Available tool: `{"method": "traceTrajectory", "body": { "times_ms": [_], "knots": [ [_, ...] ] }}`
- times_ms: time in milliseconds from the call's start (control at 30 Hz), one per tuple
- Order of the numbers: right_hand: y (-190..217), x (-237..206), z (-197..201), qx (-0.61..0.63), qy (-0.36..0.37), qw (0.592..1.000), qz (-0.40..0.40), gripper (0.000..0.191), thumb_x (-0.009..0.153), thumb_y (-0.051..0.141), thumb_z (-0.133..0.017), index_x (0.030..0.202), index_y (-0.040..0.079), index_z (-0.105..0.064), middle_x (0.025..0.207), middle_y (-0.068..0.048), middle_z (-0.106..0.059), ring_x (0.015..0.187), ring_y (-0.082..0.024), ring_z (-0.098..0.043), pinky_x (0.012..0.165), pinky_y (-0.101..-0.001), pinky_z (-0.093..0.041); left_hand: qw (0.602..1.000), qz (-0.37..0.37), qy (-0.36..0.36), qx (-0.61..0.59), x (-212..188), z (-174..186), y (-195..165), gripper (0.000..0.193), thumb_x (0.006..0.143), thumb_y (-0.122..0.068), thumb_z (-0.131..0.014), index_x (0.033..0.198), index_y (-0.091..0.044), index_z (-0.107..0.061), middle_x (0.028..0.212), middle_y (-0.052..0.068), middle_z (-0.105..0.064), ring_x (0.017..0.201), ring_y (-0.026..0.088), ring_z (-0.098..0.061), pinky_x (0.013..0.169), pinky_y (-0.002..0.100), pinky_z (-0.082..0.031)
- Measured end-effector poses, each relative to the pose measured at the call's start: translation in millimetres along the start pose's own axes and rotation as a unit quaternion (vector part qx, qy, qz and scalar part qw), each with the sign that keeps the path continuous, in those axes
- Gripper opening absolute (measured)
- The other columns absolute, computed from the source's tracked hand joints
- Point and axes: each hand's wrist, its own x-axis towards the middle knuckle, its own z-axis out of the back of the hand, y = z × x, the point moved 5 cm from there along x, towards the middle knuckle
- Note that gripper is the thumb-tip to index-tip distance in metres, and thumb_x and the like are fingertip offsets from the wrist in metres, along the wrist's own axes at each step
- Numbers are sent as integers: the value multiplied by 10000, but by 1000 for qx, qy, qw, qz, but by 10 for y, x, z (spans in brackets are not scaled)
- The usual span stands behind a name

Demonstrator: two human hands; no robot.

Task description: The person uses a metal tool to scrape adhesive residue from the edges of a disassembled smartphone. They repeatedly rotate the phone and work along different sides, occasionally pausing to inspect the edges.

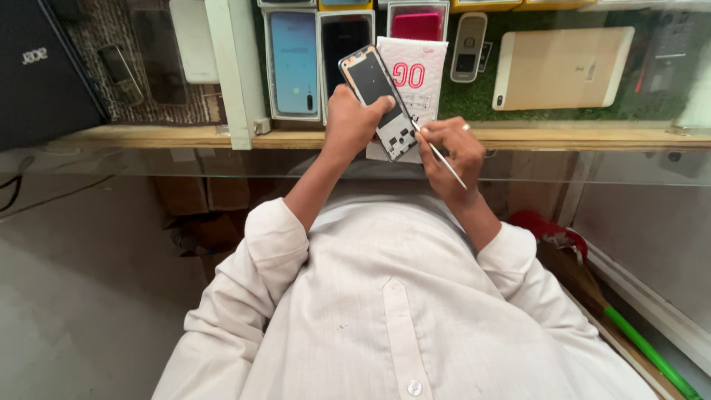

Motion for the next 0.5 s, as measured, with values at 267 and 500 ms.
{"method": "traceTrajectory", "body": {
  "times_ms": [267, 500],
  "knots": [
    [38, 42, -38, -13, 0, 1000, 6, 129, 895, -46, -810, 944, 0, -700, 984, -143, -732, 889, -291, -705, 791, -377, -561, 999, 42, 20, -21, -15, 9, -9, 196, 765, -130, -779, 860, 40, -758, 740, 123, -779, 572, 182, -776, 435, 305, -622],
    [44, 156, -122, -6, -9, 1000, 5, 147, 886, -48, -819, 943, -9, -689, 983, -151, -723, 889, -308, -702, 795, -381, -558, 997, 78, 27, 0, -13, 4, 91, 210, 784, -160, -795, 835, 41, -766, 732, 138, -779, 565, 197, -776, 437, 332, -629]
  ]
}}
